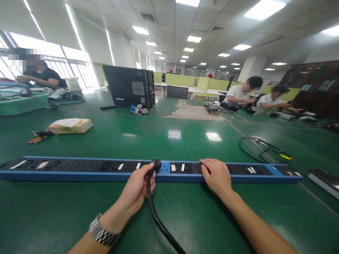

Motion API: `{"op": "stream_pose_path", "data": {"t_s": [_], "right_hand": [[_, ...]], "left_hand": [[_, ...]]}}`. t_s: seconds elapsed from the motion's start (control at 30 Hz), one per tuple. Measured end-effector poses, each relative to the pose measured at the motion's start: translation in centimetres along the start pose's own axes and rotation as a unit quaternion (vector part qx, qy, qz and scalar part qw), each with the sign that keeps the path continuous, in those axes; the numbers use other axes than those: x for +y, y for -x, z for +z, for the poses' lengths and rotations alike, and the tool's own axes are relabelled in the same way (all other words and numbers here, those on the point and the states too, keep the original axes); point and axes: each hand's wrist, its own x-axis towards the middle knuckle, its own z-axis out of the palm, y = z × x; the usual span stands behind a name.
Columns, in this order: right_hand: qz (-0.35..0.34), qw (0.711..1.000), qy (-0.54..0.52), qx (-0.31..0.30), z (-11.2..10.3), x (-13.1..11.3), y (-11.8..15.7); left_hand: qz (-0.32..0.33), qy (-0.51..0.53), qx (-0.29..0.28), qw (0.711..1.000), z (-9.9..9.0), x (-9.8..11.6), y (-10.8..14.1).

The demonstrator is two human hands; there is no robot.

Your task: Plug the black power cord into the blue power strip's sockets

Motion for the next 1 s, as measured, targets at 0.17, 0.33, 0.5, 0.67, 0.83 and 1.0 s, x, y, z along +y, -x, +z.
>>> {"op": "stream_pose_path", "data": {"t_s": [0.17, 0.33, 0.5, 0.67, 0.83, 1.0], "right_hand": [[-0.001, 1.0, 0.003, 0.002, 0.0, 0.0, 0.1], [-0.003, 1.0, 0.0, 0.003, 0.0, 0.0, 0.1], [-0.004, 1.0, 0.007, 0.0, 0.0, 0.0, 0.1], [-0.005, 1.0, 0.005, 0.0, -0.1, -0.1, 0.1], [-0.001, 1.0, 0.003, -0.005, -0.2, -0.2, 0.1], [-0.007, 1.0, 0.001, -0.007, -0.2, 0.0, 0.1]], "left_hand": [[-0.014, -0.059, -0.011, 0.998, 0.3, -0.8, -0.7], [0.009, -0.106, 0.0, 0.994, 0.9, -1.0, -0.8], [0.008, -0.14, 0.003, 0.99, 1.3, -1.6, -0.8], [0.002, -0.156, 0.002, 0.988, 1.5, -2.0, -1.1], [-0.003, -0.173, -0.001, 0.985, 1.4, -2.0, -0.8], [0.008, -0.162, -0.008, 0.987, 1.0, -2.5, -0.7]]}}
